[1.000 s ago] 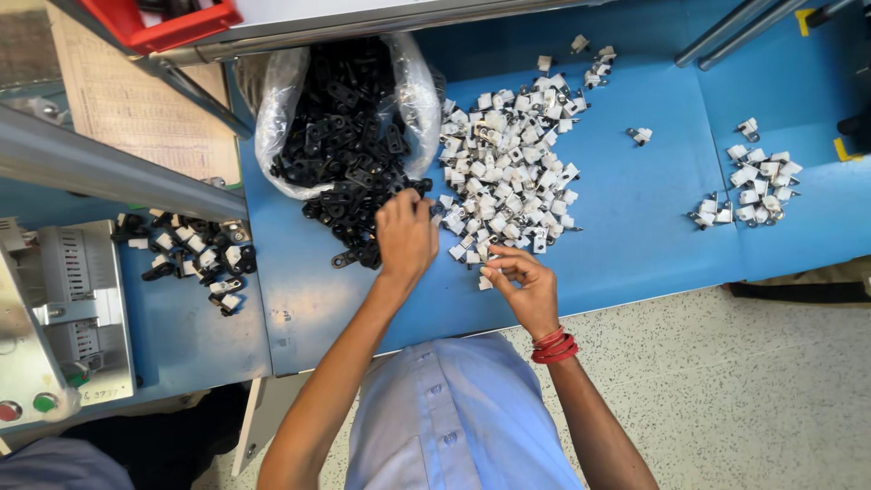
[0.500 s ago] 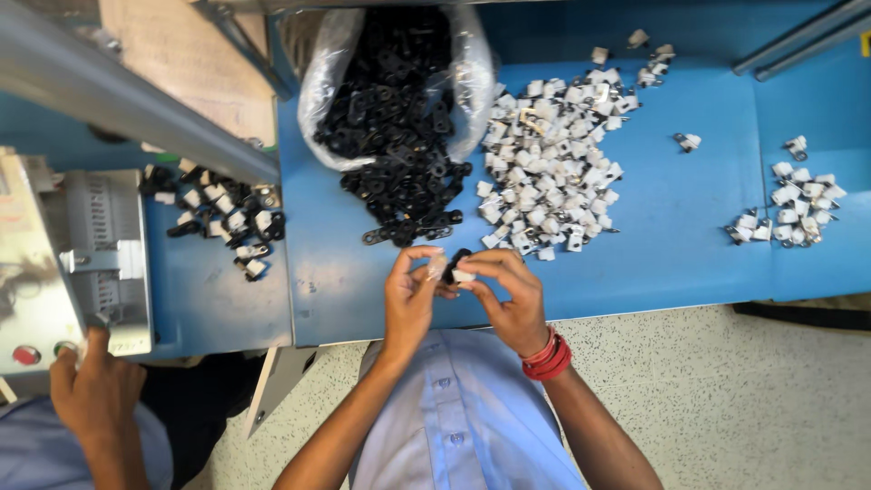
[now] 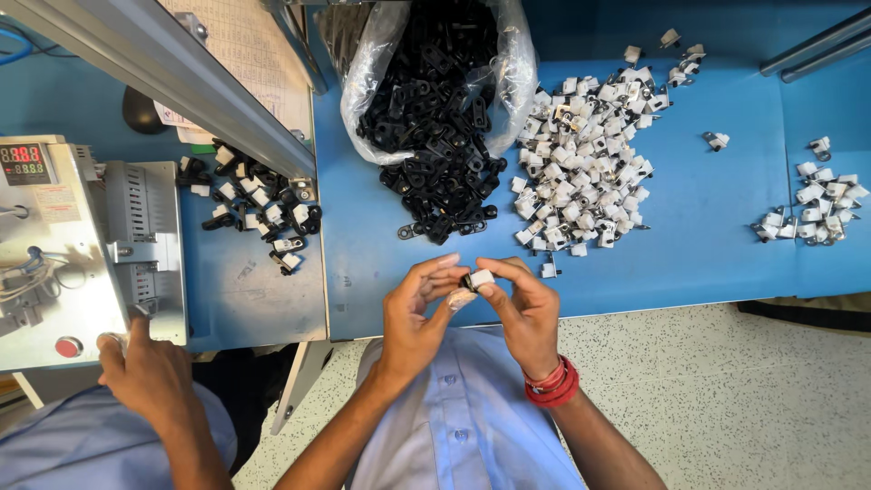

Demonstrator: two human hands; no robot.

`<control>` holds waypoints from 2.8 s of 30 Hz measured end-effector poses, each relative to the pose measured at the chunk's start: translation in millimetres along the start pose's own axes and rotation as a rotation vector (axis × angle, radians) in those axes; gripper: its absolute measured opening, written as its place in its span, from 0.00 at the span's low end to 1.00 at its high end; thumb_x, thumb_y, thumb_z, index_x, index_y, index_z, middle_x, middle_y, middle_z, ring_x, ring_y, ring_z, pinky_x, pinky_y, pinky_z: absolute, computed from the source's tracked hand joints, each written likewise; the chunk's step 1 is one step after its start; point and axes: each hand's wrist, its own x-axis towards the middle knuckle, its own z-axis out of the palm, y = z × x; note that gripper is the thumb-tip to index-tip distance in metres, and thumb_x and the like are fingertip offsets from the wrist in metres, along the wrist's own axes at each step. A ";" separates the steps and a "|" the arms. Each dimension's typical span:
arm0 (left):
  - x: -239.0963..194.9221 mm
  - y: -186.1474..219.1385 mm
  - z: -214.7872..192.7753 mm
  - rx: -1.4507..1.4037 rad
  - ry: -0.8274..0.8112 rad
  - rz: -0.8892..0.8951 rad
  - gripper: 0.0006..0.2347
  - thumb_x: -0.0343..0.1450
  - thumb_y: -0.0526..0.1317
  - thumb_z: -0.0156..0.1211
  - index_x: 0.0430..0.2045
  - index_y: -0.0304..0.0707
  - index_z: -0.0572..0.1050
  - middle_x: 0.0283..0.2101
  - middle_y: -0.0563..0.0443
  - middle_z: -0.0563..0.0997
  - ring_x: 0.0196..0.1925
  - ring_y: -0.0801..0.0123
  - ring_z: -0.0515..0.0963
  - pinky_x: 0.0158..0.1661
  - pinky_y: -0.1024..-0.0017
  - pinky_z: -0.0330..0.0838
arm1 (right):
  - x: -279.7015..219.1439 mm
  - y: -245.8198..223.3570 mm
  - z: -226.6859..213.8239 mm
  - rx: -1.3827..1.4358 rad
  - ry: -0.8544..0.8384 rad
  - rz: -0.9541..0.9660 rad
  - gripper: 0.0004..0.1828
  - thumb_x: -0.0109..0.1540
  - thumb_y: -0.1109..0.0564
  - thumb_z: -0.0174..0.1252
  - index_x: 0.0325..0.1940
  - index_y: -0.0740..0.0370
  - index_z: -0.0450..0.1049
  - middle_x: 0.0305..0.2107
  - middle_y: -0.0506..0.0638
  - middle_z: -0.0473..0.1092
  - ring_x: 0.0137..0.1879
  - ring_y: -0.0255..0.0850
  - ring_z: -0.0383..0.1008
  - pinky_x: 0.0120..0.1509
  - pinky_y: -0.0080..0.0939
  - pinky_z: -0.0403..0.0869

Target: The person repeatedly picks up small black and white plastic components from a blue workbench, joins them together by hand, and places the assembled units into a pile. The process is continuous and repetitive throughout the clip.

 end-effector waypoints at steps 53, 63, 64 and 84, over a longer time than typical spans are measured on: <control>-23.3 12.5 6.6 -0.276 -0.057 -0.358 0.09 0.75 0.32 0.54 0.44 0.25 0.78 0.38 0.47 0.84 0.37 0.72 0.83 0.43 0.74 0.78 | 8.5 -31.2 -11.5 -0.372 -0.164 -0.518 0.20 0.60 0.62 0.68 0.49 0.64 0.66 0.49 0.60 0.75 0.63 0.54 0.77 0.69 0.53 0.74; -19.0 -23.7 33.6 -0.370 0.129 -0.390 0.10 0.76 0.36 0.57 0.36 0.22 0.80 0.32 0.42 0.86 0.30 0.67 0.84 0.37 0.70 0.80 | -2.4 -13.1 -31.8 -0.174 -0.071 -0.320 0.16 0.60 0.72 0.65 0.47 0.65 0.67 0.48 0.59 0.69 0.54 0.44 0.77 0.59 0.43 0.79; -19.1 -22.9 35.6 -0.374 0.149 -0.395 0.11 0.76 0.37 0.56 0.36 0.23 0.81 0.32 0.43 0.86 0.30 0.67 0.84 0.36 0.70 0.80 | -3.0 -11.1 -30.0 -0.107 -0.043 -0.303 0.17 0.61 0.72 0.64 0.48 0.64 0.67 0.50 0.59 0.68 0.55 0.44 0.77 0.60 0.43 0.78; 19.0 16.3 12.0 0.202 -0.211 -0.264 0.12 0.72 0.26 0.52 0.47 0.27 0.81 0.39 0.45 0.87 0.41 0.71 0.86 0.46 0.75 0.81 | 38.3 -41.1 -66.8 -0.564 -0.378 -0.534 0.22 0.49 0.46 0.77 0.38 0.58 0.77 0.31 0.48 0.75 0.37 0.43 0.74 0.43 0.42 0.69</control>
